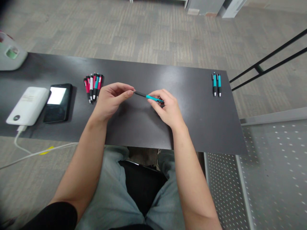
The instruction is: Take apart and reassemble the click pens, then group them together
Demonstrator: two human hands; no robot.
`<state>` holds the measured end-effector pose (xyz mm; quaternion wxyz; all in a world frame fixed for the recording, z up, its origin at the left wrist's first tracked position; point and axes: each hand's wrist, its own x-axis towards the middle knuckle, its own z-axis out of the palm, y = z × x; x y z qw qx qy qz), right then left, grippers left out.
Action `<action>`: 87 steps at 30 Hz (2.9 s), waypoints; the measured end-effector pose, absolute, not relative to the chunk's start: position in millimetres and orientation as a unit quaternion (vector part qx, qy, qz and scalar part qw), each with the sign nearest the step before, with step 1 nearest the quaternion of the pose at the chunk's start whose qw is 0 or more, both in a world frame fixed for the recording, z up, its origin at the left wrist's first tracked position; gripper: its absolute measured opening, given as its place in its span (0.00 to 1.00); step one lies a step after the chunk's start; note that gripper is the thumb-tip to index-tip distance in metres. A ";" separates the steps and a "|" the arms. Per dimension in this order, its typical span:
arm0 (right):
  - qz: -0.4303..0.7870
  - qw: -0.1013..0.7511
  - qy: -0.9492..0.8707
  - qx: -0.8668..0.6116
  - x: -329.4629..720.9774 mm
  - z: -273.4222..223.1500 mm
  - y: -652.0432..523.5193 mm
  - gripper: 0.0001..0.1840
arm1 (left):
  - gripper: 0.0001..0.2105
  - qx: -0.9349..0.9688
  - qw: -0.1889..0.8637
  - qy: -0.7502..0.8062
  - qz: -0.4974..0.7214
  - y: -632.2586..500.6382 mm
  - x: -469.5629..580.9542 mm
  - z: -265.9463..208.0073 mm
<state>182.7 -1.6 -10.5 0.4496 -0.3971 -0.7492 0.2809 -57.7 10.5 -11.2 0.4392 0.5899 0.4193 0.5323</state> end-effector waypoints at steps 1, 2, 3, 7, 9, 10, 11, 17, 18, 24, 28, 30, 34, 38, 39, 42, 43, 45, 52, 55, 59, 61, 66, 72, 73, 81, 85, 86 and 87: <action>0.281 0.447 -0.750 -0.399 182.8 -9.8 -1.9 0.11 | 0.26 0.596 0.434 0.421 0.528 10.5 -57.7 -11.8; 0.280 0.444 -0.750 -0.402 182.9 -9.1 -2.1 0.11 | 0.26 0.601 0.429 0.422 0.526 10.6 -57.7 -12.1; 0.278 0.443 -0.750 -0.405 183.2 -8.6 -2.2 0.11 | 0.26 0.606 0.422 0.422 0.526 10.6 -57.9 -12.1; 0.262 0.443 -0.758 -0.400 185.4 -8.4 -0.9 0.13 | 0.23 0.644 0.382 0.438 0.498 9.4 -59.7 -9.4; 0.259 0.435 -0.764 -0.400 186.9 -9.9 0.4 0.13 | 0.22 0.661 0.356 0.449 0.485 8.2 -60.6 -7.6; 0.260 0.429 -0.766 -0.403 187.6 -11.1 1.1 0.13 | 0.21 0.665 0.348 0.450 0.484 7.7 -60.8 -7.1; 0.263 0.422 -0.767 -0.406 188.2 -12.6 1.7 0.11 | 0.21 0.667 0.344 0.447 0.487 7.3 -60.8 -6.8; 0.289 0.411 -0.761 -0.410 189.2 -19.4 1.7 0.12 | 0.20 0.650 0.369 0.439 0.498 6.7 -60.5 -7.6; 0.290 0.410 -0.757 -0.417 189.1 -19.4 1.3 0.14 | 0.20 0.650 0.375 0.439 0.495 6.6 -60.7 -7.5; 0.293 0.395 -0.769 -0.407 189.0 -18.1 2.4 0.11 | 0.20 0.661 0.377 0.429 0.487 6.8 -61.1 -7.4; 0.300 0.404 -0.761 -0.410 188.7 -18.5 2.9 0.12 | 0.16 0.662 0.371 0.427 0.493 7.3 -59.8 -7.8; 0.298 0.406 -0.761 -0.409 188.7 -18.7 2.8 0.13 | 0.15 0.658 0.372 0.434 0.491 7.5 -59.2 -7.7; 0.303 0.386 -0.774 -0.401 189.0 -19.3 2.9 0.10 | 0.14 0.658 0.377 0.433 0.487 7.3 -59.2 -7.9; 0.301 0.395 -0.764 -0.413 188.0 -18.0 1.8 0.12 | 0.14 0.669 0.374 0.419 0.487 7.2 -59.7 -8.0; 0.298 0.395 -0.767 -0.410 187.5 -16.9 1.4 0.12 | 0.15 0.669 0.376 0.418 0.486 7.2 -59.5 -7.5; 0.286 0.399 -0.777 -0.395 185.9 -12.7 0.8 0.09 | 0.23 0.651 0.389 0.429 0.491 6.7 -58.0 -5.1; 0.282 0.403 -0.776 -0.395 185.4 -11.5 0.6 0.09 | 0.26 0.641 0.390 0.438 0.495 6.4 -57.3 -4.3; 0.272 0.412 -0.770 -0.404 184.8 -9.7 0.1 0.12 | 0.28 0.631 0.378 0.458 0.499 5.5 -56.1 -3.6; 0.274 0.403 -0.775 -0.402 184.2 -10.4 -1.5 0.11 | 0.20 0.678 0.306 0.475 0.470 3.0 -51.6 -7.2; 0.275 0.403 -0.778 -0.396 184.1 -10.7 -1.2 0.10 | 0.17 0.693 0.293 0.461 0.470 3.5 -51.4 -6.9; 0.267 0.406 -0.775 -0.404 183.7 -9.5 -0.9 0.11 | 0.17 0.691 0.328 0.437 0.473 3.5 -52.2 -6.0; 0.262 0.409 -0.775 -0.405 183.6 -8.9 -0.9 0.11 | 0.20 0.683 0.337 0.445 0.472 3.4 -52.1 -7.3; 0.262 0.410 -0.779 -0.395 184.1 -10.7 -1.0 0.10 | 0.19 0.686 0.318 0.467 0.459 3.6 -50.3 -10.5; 0.254 0.389 -0.790 -0.399 185.2 -14.4 -1.1 0.08 | 0.09 0.733 0.240 0.471 0.429 2.9 -48.3 -3.0; 0.252 0.392 -0.788 -0.401 185.2 -14.4 -1.1 0.08 | 0.08 0.736 0.233 0.469 0.429 2.8 -48.2 -2.5; 0.250 0.413 -0.782 -0.394 183.7 -10.6 -1.4 0.09 | 0.15 0.731 0.255 0.467 0.426 2.7 -48.2 -6.8; 0.258 0.394 -0.785 -0.403 182.3 -8.6 -2.2 0.09 | 0.13 0.745 0.236 0.463 0.418 2.0 -47.6 -4.6; 0.260 0.388 -0.784 -0.410 182.4 -8.2 -2.5 0.10 | 0.11 0.749 0.226 0.461 0.419 1.7 -47.5 -3.7; 0.263 0.382 -0.782 -0.417 182.7 -8.0 -2.6 0.11 | 0.10 0.753 0.215 0.458 0.421 1.5 -47.4 -2.9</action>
